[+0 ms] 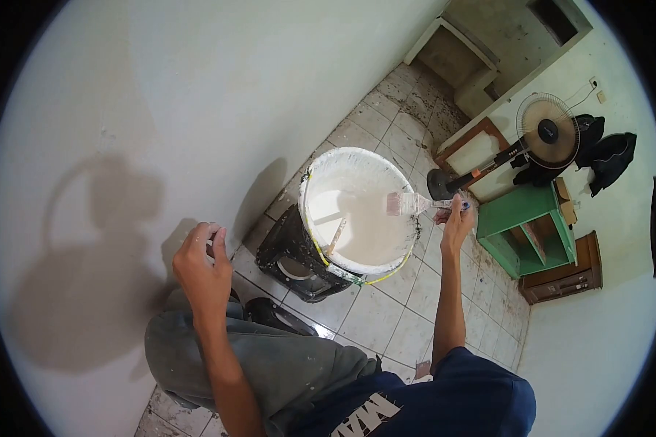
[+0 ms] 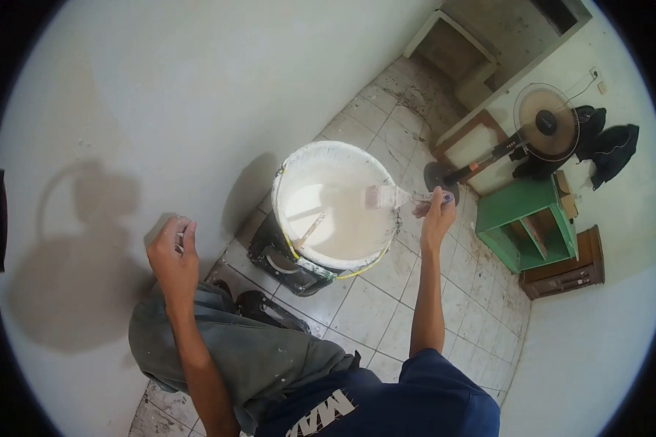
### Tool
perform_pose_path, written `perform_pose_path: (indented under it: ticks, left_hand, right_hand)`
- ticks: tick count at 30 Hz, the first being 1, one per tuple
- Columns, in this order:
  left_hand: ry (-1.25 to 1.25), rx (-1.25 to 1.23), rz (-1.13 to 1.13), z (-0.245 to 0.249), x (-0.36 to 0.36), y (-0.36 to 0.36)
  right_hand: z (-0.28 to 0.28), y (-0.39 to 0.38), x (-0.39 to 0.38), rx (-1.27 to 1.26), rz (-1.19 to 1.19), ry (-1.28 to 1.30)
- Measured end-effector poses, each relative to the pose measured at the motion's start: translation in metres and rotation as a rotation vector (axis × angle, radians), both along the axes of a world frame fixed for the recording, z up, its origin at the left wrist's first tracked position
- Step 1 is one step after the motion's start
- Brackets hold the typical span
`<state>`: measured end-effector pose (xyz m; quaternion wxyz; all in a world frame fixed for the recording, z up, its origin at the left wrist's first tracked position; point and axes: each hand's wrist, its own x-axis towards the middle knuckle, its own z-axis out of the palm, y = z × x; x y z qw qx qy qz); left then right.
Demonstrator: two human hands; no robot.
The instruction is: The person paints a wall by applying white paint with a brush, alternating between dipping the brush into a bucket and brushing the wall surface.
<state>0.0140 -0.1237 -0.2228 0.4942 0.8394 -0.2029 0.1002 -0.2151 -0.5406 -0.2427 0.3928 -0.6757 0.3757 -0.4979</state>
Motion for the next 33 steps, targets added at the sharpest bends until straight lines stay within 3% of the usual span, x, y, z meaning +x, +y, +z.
perform_pose_path:
  ticks: [5,10,13,20,25,28,33]
  left_hand:
    - [-0.022,-0.009,0.016,-0.001,0.0,0.0]
    - [0.002,0.009,-0.004,0.0,-0.001,0.0]
    - [0.009,0.004,0.004,0.002,-0.002,0.0]
    - [-0.019,-0.025,-0.005,-0.003,-0.001,0.0]
    - [-0.069,-0.055,-0.001,-0.005,-0.002,-0.001]
    - [0.004,-0.007,-0.006,-0.002,-0.002,0.0]
    - [-0.01,-0.008,-0.013,-0.002,-0.002,0.001]
  right_hand:
    - [-0.027,-0.014,-0.009,0.082,-0.037,0.002]
    - [-0.013,-0.008,-0.007,-0.018,0.014,0.05]
    - [-0.005,-0.006,-0.004,0.028,0.008,-0.061]
    - [-0.026,-0.005,-0.013,0.07,-0.019,-0.016]
    - [-0.009,0.003,-0.005,-0.017,0.015,0.045]
    - [0.0,0.004,-0.003,0.014,0.06,-0.047]
    - [-0.029,-0.005,-0.014,0.069,0.057,-0.013]
